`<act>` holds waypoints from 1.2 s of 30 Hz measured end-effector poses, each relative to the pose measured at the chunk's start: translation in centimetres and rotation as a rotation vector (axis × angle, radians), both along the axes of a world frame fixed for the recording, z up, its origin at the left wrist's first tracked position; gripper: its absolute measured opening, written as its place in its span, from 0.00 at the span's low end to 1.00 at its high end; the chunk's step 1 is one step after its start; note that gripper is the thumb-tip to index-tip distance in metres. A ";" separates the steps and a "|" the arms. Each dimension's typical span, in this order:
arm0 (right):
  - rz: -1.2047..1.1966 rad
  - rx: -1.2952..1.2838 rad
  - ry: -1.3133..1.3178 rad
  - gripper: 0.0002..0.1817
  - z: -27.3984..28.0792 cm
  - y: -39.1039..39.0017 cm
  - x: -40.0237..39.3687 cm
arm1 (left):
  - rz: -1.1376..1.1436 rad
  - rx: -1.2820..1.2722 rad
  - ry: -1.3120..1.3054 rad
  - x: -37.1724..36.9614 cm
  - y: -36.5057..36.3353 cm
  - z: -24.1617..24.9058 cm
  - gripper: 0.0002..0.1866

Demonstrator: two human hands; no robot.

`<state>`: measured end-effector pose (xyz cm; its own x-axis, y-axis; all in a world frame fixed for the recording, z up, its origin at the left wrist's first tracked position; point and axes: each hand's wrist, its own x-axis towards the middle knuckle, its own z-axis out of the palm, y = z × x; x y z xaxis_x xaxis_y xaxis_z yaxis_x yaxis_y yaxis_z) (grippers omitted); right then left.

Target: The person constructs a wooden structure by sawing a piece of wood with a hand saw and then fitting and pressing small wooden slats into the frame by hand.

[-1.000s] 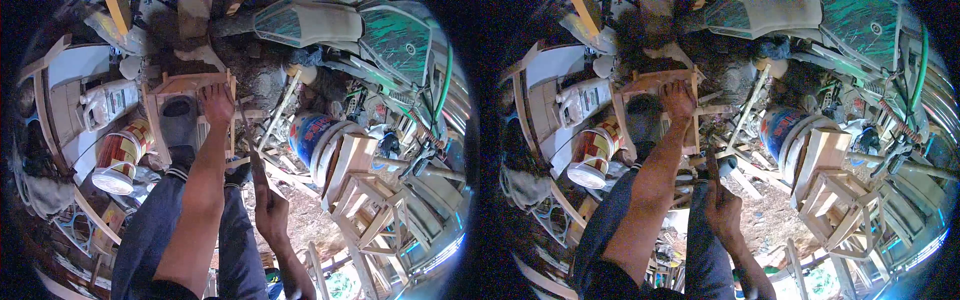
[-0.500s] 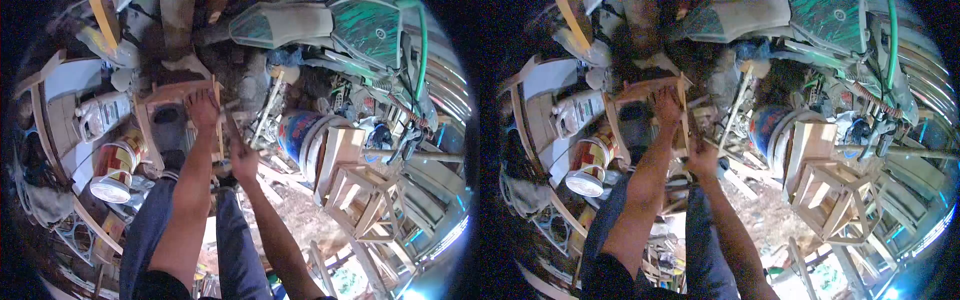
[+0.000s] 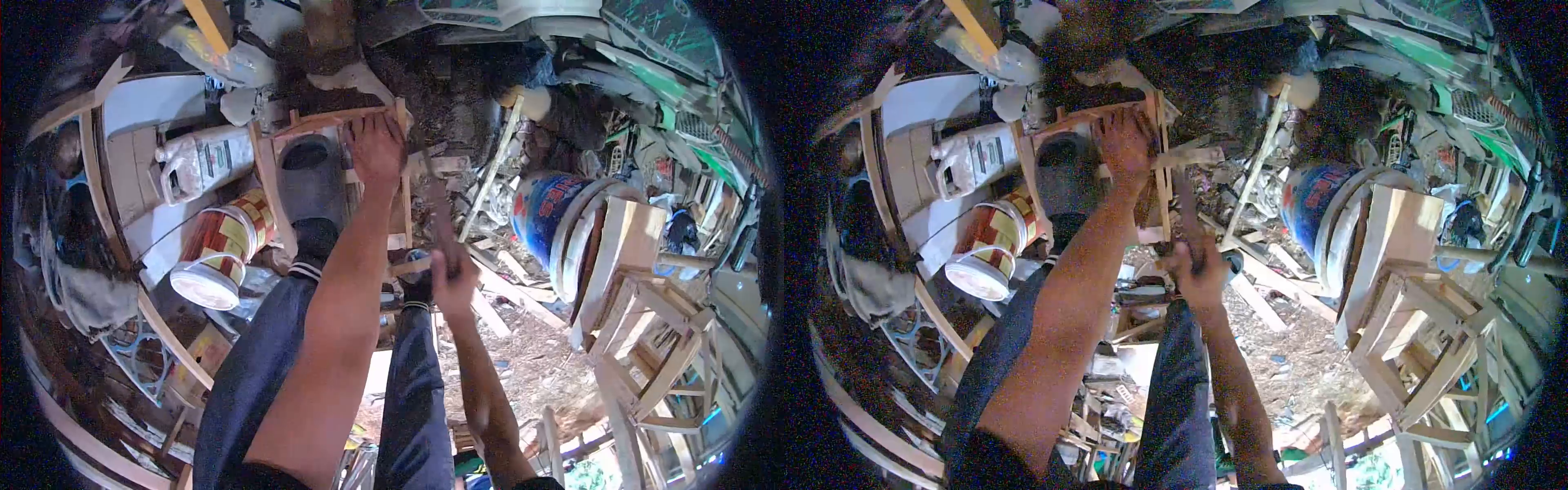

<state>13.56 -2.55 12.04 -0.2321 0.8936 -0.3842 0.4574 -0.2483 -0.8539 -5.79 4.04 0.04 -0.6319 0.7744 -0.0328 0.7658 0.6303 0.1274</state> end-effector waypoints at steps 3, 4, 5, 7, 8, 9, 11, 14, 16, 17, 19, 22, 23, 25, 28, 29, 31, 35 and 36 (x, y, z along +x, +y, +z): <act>0.011 -0.179 0.094 0.21 5.5 2.2 1.8 | 0.015 0.092 0.028 0.2 0.4 0.5 0.16; 0.102 -0.179 -0.017 0.19 7.2 2.7 2.0 | 0.010 0.097 0.042 0.1 0.4 0.5 0.16; 0.191 -0.179 -0.128 0.17 8.8 3.0 2.1 | 0.001 0.101 0.055 0.1 0.4 0.7 0.17; 0.176 -0.235 -0.160 0.18 11.1 3.1 2.3 | -0.006 0.090 0.050 0.0 0.4 0.8 0.17; 0.160 -0.294 -0.193 0.19 12.3 3.3 2.3 | -0.015 0.075 0.045 0.0 0.4 0.7 0.17; 0.125 -0.366 -0.171 0.21 14.0 3.9 1.7 | -0.012 0.078 0.041 0.0 0.4 0.8 0.17; 0.088 -0.451 -0.172 0.21 14.8 3.3 1.6 | 0.027 0.128 0.022 0.1 0.5 0.6 0.17; 0.101 -0.491 -0.141 0.20 14.8 2.8 1.6 | 0.003 0.120 0.019 0.0 0.3 0.1 0.16; 0.144 -0.473 -0.162 0.21 15.0 2.9 0.4 | -0.003 0.095 -0.003 -0.5 0.2 0.2 0.17; 0.151 -0.448 -0.153 0.23 15.1 3.1 -0.2 | -0.009 0.068 -0.024 -0.2 0.1 0.3 0.17; 0.135 -0.414 -0.216 0.24 12.0 3.0 -0.4 | -0.002 0.089 -0.011 0.3 -0.1 0.3 0.18; 0.149 -0.317 -0.234 0.24 10.9 3.3 -1.2 | -0.022 0.143 0.044 -0.4 0.2 0.0 0.18; 0.190 -0.301 -0.283 0.24 11.1 3.2 -1.2 | -0.028 0.160 0.054 -0.4 0.1 0.2 0.18; 0.133 -0.364 -0.283 0.26 13.0 2.8 -1.1 | 0.004 0.131 0.024 -0.1 0.1 0.2 0.18; 0.058 -0.386 -0.308 0.30 13.6 2.9 -1.7 | 0.026 0.090 -0.002 -0.1 0.0 -0.1 0.18; 0.054 -0.362 -0.303 0.30 13.2 3.3 -2.2 | 0.017 0.069 -0.003 -0.3 0.1 -0.2 0.18; 0.014 -0.394 -0.300 0.30 13.1 3.5 -2.4 | 0.015 0.088 -0.048 -0.3 -0.1 -0.3 0.18; 0.121 -0.389 -0.372 0.23 14.4 4.4 -3.5 | 0.009 0.104 -0.038 -0.1 0.1 0.0 0.18; 0.117 -0.386 -0.371 0.23 14.5 4.4 -3.8 | 0.005 0.106 -0.038 -0.2 0.2 0.3 0.18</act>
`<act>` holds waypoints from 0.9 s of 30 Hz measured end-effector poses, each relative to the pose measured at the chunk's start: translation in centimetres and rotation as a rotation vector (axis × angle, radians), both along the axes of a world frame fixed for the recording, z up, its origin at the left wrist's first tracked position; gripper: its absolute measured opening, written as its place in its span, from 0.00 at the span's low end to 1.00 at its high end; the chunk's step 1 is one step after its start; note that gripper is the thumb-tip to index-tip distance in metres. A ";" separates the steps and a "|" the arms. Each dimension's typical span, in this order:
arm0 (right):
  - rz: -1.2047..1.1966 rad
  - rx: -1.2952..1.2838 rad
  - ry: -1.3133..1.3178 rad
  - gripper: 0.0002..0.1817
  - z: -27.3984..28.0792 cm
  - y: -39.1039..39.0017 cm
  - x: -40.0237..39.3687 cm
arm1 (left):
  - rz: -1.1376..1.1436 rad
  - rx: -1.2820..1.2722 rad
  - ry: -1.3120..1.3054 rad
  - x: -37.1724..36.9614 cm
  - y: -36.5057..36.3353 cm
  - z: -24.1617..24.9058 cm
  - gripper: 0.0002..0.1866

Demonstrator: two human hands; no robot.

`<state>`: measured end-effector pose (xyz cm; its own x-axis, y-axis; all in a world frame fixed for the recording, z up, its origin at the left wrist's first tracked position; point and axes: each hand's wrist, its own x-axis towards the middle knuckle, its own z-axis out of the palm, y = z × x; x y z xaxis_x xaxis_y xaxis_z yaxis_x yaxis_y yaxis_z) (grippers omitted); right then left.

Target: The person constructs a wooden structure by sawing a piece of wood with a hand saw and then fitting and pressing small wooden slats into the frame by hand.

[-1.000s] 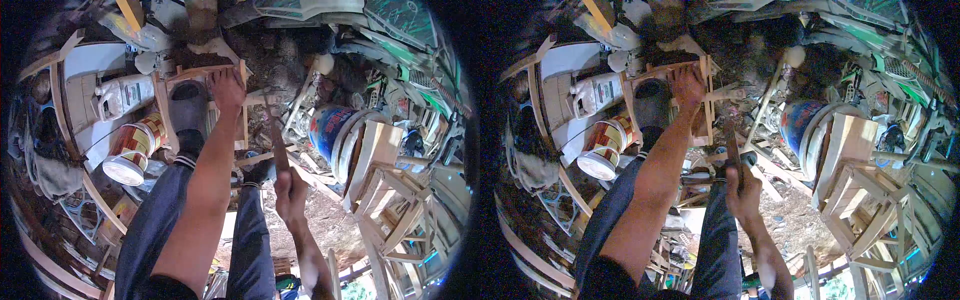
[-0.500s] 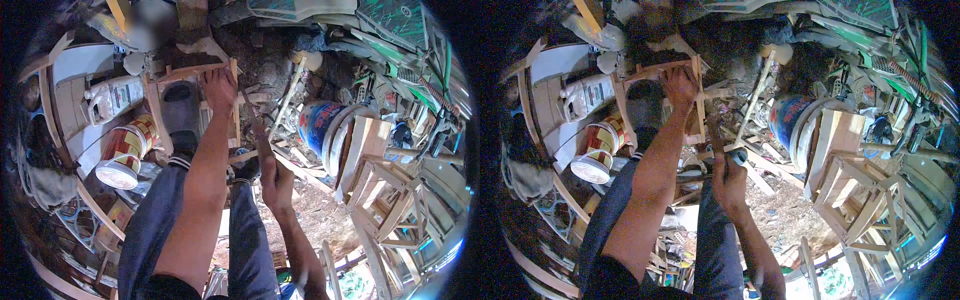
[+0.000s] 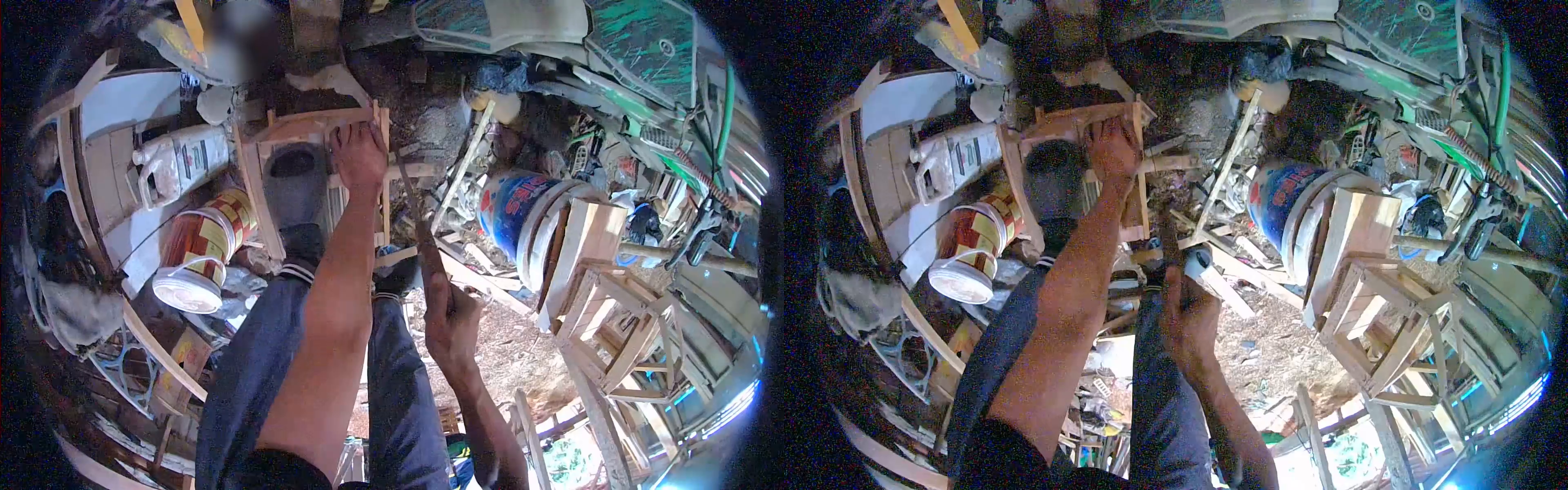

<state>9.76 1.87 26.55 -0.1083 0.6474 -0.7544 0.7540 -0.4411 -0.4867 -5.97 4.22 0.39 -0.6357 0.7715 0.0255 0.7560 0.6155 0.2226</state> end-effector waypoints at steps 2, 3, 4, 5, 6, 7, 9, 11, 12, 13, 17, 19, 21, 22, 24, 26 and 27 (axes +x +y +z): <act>0.035 -0.027 -0.108 0.23 -0.2 -0.3 -0.6 | 0.028 -0.119 -0.080 0.1 0.2 0.6 0.17; 0.099 0.029 -0.105 0.23 -0.5 -0.6 -0.4 | 0.015 -0.115 -0.074 -0.2 -0.1 0.5 0.17; 0.093 0.053 -0.098 0.23 -2.6 0.0 -0.6 | 0.001 -0.085 -0.062 -0.4 0.3 0.1 0.17; 0.050 0.129 -0.127 0.23 -4.9 0.6 -0.3 | 0.012 -0.066 -0.054 -0.4 0.5 -0.4 0.16; -0.013 0.176 -0.151 0.22 -6.5 0.0 -0.1 | 0.009 -0.081 -0.043 -1.2 -0.2 -1.0 0.16; -0.092 0.173 0.093 0.22 -6.8 0.2 0.5 | 0.025 -0.034 -0.032 -1.4 -0.7 -1.5 0.16; 0.003 0.203 0.102 0.22 -6.0 2.6 1.8 | 0.041 0.101 -0.034 0.1 0.0 -1.6 0.16; -0.009 0.082 0.167 0.29 -5.4 3.9 1.5 | 0.007 0.044 -0.022 -0.2 0.2 -0.4 0.17; 0.047 -0.008 0.014 0.28 -4.6 3.6 0.4 | -0.007 -0.030 -0.021 -0.3 0.0 0.0 0.17; 0.003 0.101 0.059 0.28 -4.4 2.5 -1.0 | -0.009 -0.032 -0.017 -0.2 0.0 0.2 0.17; -0.019 0.157 0.059 0.26 -3.5 1.2 -2.1 | 0.005 0.027 -0.036 0.3 -0.5 -0.1 0.17; 0.011 0.004 -0.047 0.25 -2.8 2.2 -2.4 | -0.016 -0.019 -0.003 0.0 -0.2 -0.5 0.17; 0.061 0.004 -0.083 0.24 -2.5 3.1 -2.7 | 0.003 -0.209 -0.108 0.2 -0.1 0.4 0.17; 0.099 -0.001 -0.113 0.24 -2.6 3.4 -3.1 | 0.005 -0.210 -0.114 0.6 -0.4 0.6 0.17; 0.071 0.187 0.015 0.26 -5.0 3.2 -4.7 | 0.019 -0.089 -0.069 0.3 -0.6 -0.3 0.18; 0.072 0.062 -0.122 0.27 -6.7 5.8 -7.5 | 0.015 -0.133 -0.107 -0.7 0.0 -0.3 0.18; 0.124 0.025 -0.086 0.29 -7.4 7.6 -8.8 | -0.013 -0.181 -0.182 -0.3 -0.2 0.4 0.18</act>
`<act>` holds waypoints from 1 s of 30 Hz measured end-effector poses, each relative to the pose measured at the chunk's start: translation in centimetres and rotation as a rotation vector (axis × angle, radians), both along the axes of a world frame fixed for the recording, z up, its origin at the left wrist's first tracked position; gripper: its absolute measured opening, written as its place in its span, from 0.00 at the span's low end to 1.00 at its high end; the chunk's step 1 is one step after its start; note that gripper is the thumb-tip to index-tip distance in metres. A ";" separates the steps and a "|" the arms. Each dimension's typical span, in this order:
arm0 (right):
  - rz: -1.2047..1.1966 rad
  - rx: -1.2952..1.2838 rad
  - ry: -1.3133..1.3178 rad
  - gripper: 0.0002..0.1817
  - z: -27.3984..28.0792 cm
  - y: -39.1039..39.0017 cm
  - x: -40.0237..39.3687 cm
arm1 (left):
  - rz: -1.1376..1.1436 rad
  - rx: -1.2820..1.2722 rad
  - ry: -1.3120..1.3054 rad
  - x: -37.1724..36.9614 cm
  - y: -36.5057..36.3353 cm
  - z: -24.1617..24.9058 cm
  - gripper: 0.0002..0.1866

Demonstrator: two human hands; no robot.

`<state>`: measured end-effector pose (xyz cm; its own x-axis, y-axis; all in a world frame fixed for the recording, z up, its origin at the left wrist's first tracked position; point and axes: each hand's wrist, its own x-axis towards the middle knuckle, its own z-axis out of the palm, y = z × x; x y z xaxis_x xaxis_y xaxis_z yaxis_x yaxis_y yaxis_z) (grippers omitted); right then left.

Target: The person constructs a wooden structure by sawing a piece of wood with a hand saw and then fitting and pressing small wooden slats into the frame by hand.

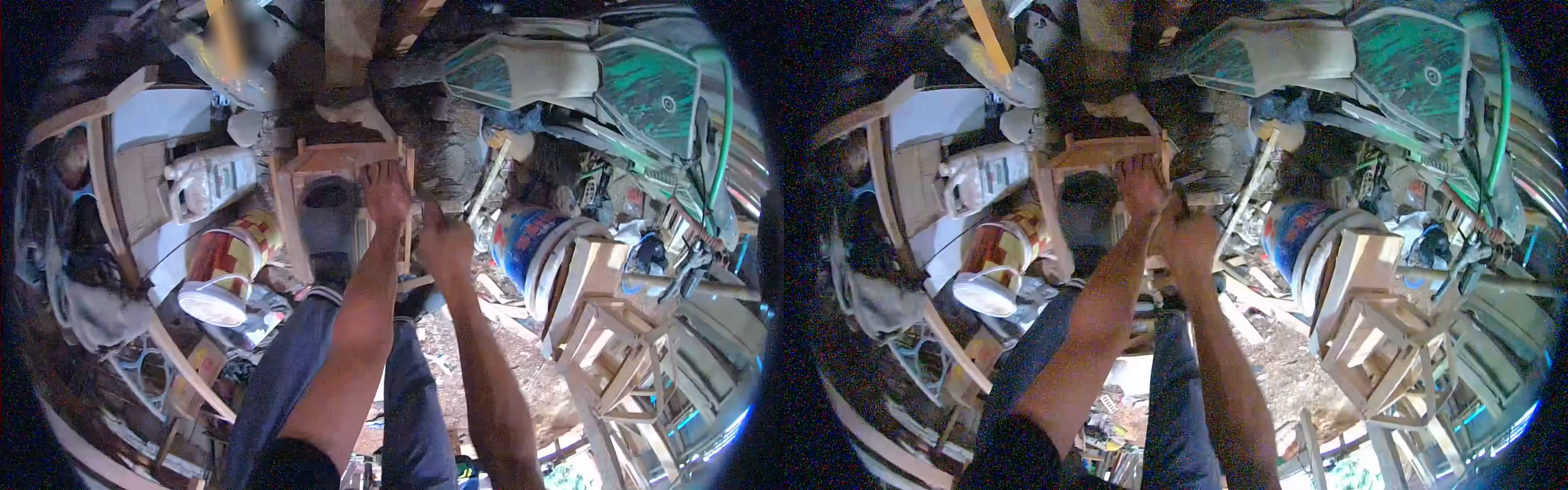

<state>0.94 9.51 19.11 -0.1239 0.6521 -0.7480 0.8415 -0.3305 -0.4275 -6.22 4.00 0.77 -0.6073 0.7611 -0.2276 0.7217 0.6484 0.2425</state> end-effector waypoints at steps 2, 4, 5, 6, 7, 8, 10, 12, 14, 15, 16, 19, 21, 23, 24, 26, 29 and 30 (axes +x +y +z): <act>0.075 0.215 -0.015 0.29 -5.2 -2.7 2.0 | -0.031 0.073 0.082 1.8 -0.5 0.6 0.18; 0.004 0.334 0.030 0.27 -7.0 -4.2 1.3 | -0.025 0.158 0.208 -2.1 1.9 -0.1 0.18; 0.019 0.316 0.020 0.27 -7.9 -4.6 2.8 | 0.003 0.177 0.225 -1.4 1.7 -1.0 0.17; -0.144 0.242 0.192 0.27 -8.8 -6.6 5.5 | 0.016 0.167 0.215 0.5 -0.2 -1.1 0.17; -0.320 0.186 0.378 0.28 -10.1 -8.1 7.1 | 0.010 0.137 0.195 1.1 -1.1 -1.3 0.17; -0.357 0.210 0.409 0.23 -11.9 -9.2 8.2 | 0.013 0.139 0.198 0.5 -0.2 -1.1 0.17; -0.400 0.258 0.443 0.23 -12.6 -10.5 8.3 | 0.027 0.152 0.191 0.3 0.1 -1.3 0.17; -0.412 0.279 0.415 0.25 -13.1 -10.2 8.8 | 0.021 0.142 0.185 0.5 0.3 -1.1 0.17; -0.654 0.015 0.544 0.26 -10.8 -8.1 7.6 | 0.019 0.114 0.195 0.3 0.0 -1.3 0.16; -0.373 -0.012 0.280 0.28 -10.4 -5.5 7.6 | 0.017 0.199 0.237 0.4 0.0 -1.7 0.17; -0.227 -0.117 0.148 0.33 -7.5 -2.2 5.9 | 0.008 0.282 0.274 0.5 -0.3 -2.0 0.17; 0.067 0.006 0.206 0.35 -8.1 2.8 3.7 | 0.007 0.218 0.327 0.0 0.3 -1.9 0.17; 0.112 0.223 0.317 0.35 -6.8 3.8 3.7 | 0.034 0.257 0.253 0.4 0.5 -1.0 0.16; -0.057 0.254 0.305 0.37 -4.8 3.2 4.0 | 0.013 0.158 0.256 0.4 0.5 -0.3 0.16; -0.050 0.481 0.403 0.37 -6.3 0.5 5.2 | 0.013 0.168 0.247 0.5 0.4 -0.5 0.16; -0.133 0.186 0.263 0.35 -3.7 -2.9 7.2 | 0.009 0.210 0.225 0.2 0.4 -1.0 0.15; -0.234 0.080 0.382 0.25 -2.3 -7.6 10.9 | 0.022 0.139 0.224 0.0 0.6 -1.1 0.14; -0.206 0.128 0.386 0.24 -2.0 -8.8 11.8 | 0.026 0.127 0.222 0.1 0.5 -0.8 0.14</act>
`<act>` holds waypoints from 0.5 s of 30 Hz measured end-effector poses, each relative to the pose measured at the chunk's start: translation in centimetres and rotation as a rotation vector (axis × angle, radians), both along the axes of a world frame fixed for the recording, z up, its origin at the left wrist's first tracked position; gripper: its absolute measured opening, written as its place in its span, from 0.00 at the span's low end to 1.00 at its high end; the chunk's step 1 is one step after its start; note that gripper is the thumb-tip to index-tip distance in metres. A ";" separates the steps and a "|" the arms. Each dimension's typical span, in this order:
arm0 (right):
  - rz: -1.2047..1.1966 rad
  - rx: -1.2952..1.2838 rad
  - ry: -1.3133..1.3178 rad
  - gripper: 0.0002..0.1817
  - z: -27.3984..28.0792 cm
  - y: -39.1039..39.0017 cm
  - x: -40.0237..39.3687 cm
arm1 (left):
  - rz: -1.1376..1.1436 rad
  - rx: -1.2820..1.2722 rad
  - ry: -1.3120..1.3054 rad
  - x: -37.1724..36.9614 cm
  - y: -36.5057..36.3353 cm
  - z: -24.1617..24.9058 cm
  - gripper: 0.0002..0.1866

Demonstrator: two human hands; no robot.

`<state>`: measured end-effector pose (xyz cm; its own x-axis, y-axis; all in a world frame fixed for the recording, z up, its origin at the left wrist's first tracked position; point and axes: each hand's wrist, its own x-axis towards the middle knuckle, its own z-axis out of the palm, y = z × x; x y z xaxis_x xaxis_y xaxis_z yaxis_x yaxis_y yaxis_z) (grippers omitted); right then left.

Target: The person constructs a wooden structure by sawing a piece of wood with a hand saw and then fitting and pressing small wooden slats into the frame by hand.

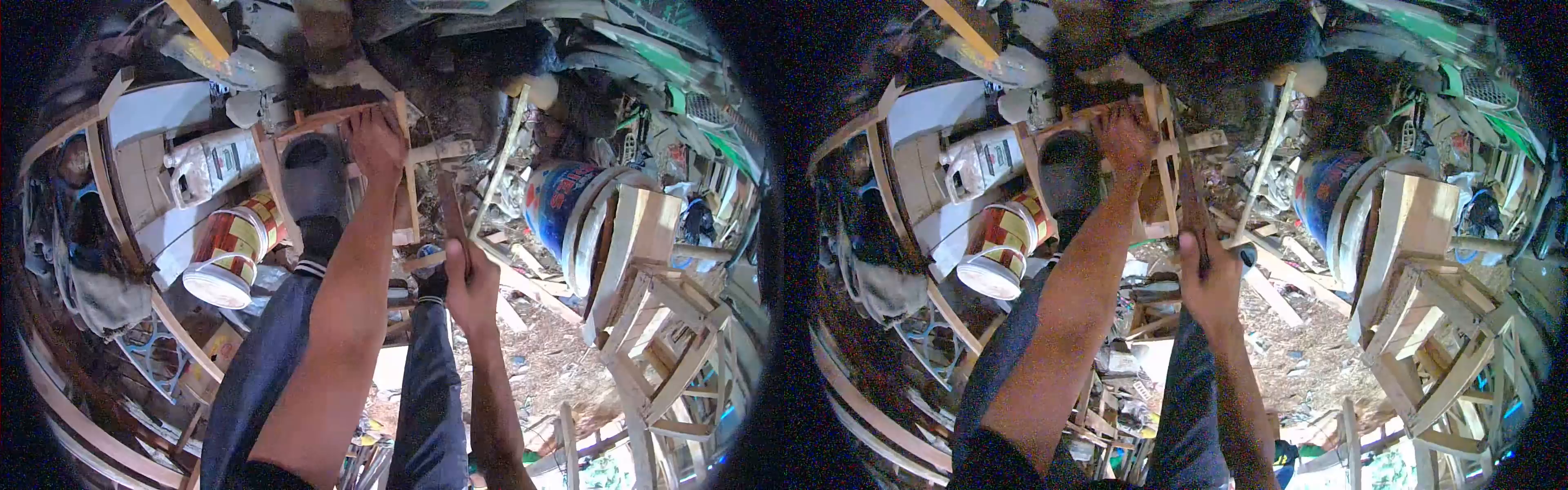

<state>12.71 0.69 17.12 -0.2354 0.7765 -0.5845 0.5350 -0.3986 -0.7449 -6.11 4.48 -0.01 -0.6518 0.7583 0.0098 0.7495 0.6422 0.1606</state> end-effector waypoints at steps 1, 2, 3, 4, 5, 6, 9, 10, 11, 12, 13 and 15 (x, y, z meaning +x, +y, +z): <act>0.004 -0.010 -0.004 0.24 0.7 -0.8 0.9 | 0.008 0.022 0.026 0.2 0.2 0.3 0.14; 0.025 -0.011 -0.011 0.21 1.8 -1.0 1.5 | 0.013 0.047 0.054 0.3 0.2 0.6 0.14; 0.047 -0.008 -0.016 0.19 2.9 -1.0 2.0 | 0.016 0.045 0.053 0.3 0.0 0.4 0.14; 0.037 -0.058 -0.027 0.20 3.9 -0.8 2.5 | -0.028 0.032 0.074 0.2 -0.1 0.4 0.15; 0.039 -0.050 -0.028 0.20 4.4 -0.4 2.5 | -0.073 0.023 0.095 0.0 -0.1 0.3 0.15; 0.077 -0.095 -0.081 0.20 4.9 0.0 2.5 | -0.070 0.032 0.094 -0.1 0.2 0.3 0.15; 0.078 -0.124 -0.159 0.21 5.6 0.0 2.4 | 0.043 0.011 -0.025 0.3 0.4 0.0 0.15; 0.081 -0.158 -0.176 0.21 6.0 -0.1 2.4 | 0.015 0.112 0.049 0.5 0.3 -0.1 0.16; 0.083 -0.194 -0.189 0.21 6.4 -0.3 2.3 | -0.014 0.211 0.127 0.5 0.1 -0.1 0.16; 0.055 -0.167 -0.147 0.21 6.8 -0.6 2.3 | -0.016 0.213 0.127 0.9 -0.4 0.0 0.16; 0.049 -0.170 -0.153 0.21 7.2 -1.3 2.5 | -0.069 0.202 0.119 1.5 -1.2 -0.1 0.16; 0.049 -0.184 -0.178 0.21 7.5 -2.2 2.8 | -0.117 0.194 0.111 1.9 -1.6 0.2 0.16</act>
<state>15.54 -1.49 24.63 -0.1507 0.6433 -0.7506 0.6735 -0.4890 -0.5543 -4.18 2.90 0.19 -0.5463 0.8056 0.2294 0.8370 0.5149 0.1851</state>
